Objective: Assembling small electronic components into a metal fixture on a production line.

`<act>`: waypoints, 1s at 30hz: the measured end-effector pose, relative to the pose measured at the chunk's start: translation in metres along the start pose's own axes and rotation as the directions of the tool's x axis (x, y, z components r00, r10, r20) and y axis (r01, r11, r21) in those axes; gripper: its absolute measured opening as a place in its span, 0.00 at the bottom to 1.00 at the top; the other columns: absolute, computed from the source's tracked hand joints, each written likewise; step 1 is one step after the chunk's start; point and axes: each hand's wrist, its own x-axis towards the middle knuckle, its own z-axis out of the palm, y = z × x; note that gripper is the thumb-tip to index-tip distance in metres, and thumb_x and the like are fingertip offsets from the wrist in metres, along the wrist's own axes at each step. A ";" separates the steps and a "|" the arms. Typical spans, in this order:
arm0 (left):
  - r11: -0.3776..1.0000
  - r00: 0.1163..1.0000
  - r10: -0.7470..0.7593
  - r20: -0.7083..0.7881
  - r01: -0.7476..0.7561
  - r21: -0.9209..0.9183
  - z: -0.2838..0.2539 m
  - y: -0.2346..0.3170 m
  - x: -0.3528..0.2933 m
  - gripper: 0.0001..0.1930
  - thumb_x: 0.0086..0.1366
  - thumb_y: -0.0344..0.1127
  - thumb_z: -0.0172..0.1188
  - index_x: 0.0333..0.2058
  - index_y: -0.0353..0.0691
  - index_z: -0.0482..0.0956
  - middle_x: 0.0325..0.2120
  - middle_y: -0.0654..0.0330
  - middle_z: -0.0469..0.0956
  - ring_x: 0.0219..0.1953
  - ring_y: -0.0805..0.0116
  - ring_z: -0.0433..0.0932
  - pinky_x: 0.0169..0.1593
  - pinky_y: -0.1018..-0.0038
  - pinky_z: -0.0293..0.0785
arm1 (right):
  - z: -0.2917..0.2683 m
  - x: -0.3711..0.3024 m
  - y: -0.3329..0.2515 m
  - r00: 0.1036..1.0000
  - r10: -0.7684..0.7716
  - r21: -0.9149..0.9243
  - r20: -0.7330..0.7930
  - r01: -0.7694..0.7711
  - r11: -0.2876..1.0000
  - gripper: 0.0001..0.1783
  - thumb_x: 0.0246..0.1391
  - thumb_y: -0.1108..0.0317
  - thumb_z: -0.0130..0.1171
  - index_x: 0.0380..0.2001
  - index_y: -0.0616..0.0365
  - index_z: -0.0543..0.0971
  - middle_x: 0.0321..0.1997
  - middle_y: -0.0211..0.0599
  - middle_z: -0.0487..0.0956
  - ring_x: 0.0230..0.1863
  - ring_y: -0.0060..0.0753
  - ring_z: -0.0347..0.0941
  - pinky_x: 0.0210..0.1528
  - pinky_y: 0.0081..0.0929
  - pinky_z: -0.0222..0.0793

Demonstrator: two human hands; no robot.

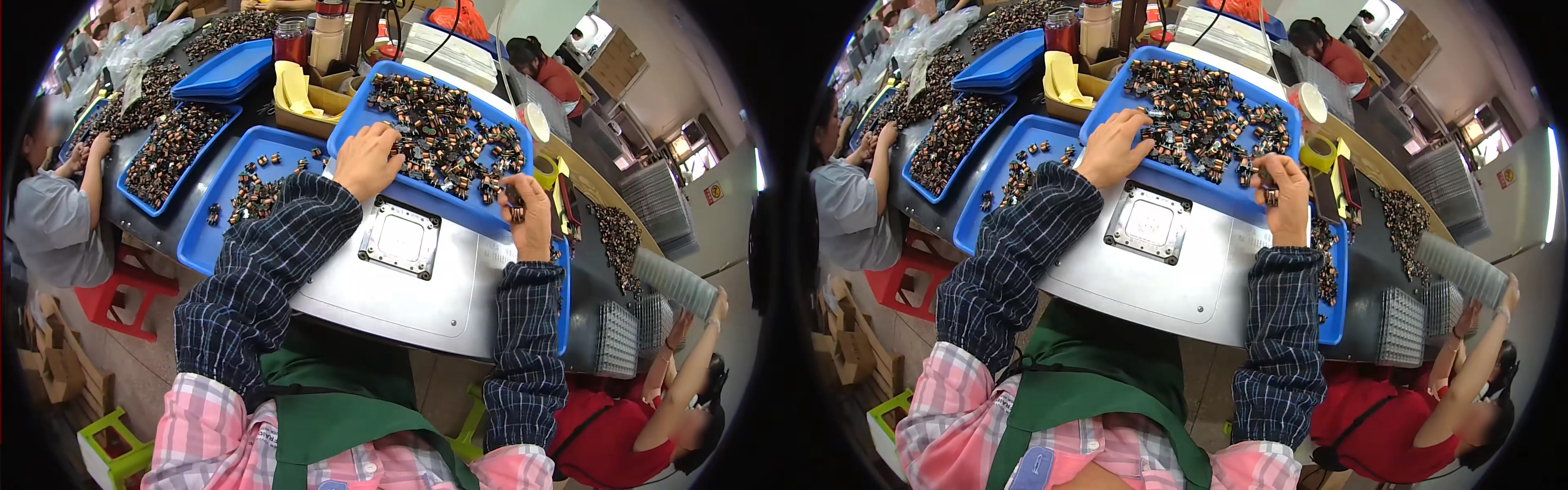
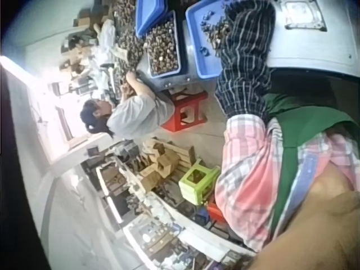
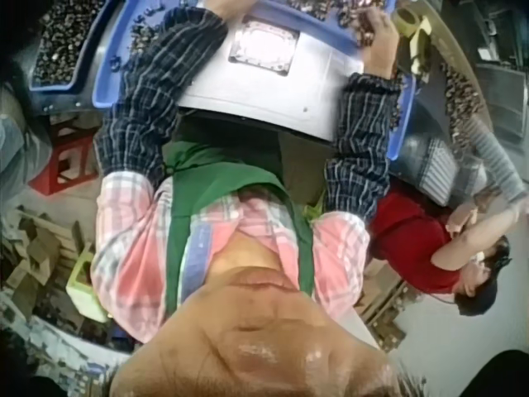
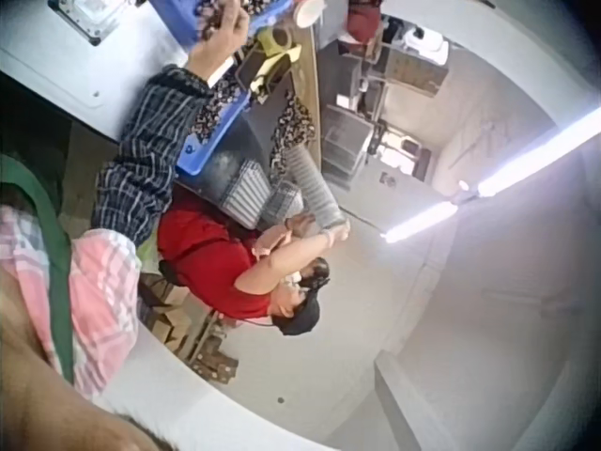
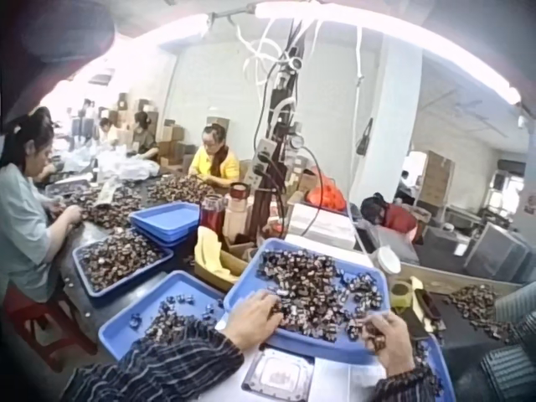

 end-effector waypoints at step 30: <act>0.963 0.964 -0.236 0.121 0.248 -0.102 -0.005 -0.004 0.012 0.12 0.47 0.34 0.61 0.31 0.41 0.70 0.25 0.60 0.76 0.29 0.61 0.75 0.34 0.70 0.69 | 0.054 -0.037 0.035 0.841 -0.003 -0.709 0.541 0.458 0.537 0.07 0.39 0.74 0.60 0.26 0.63 0.78 0.23 0.30 0.75 0.22 0.16 0.65 0.23 0.14 0.58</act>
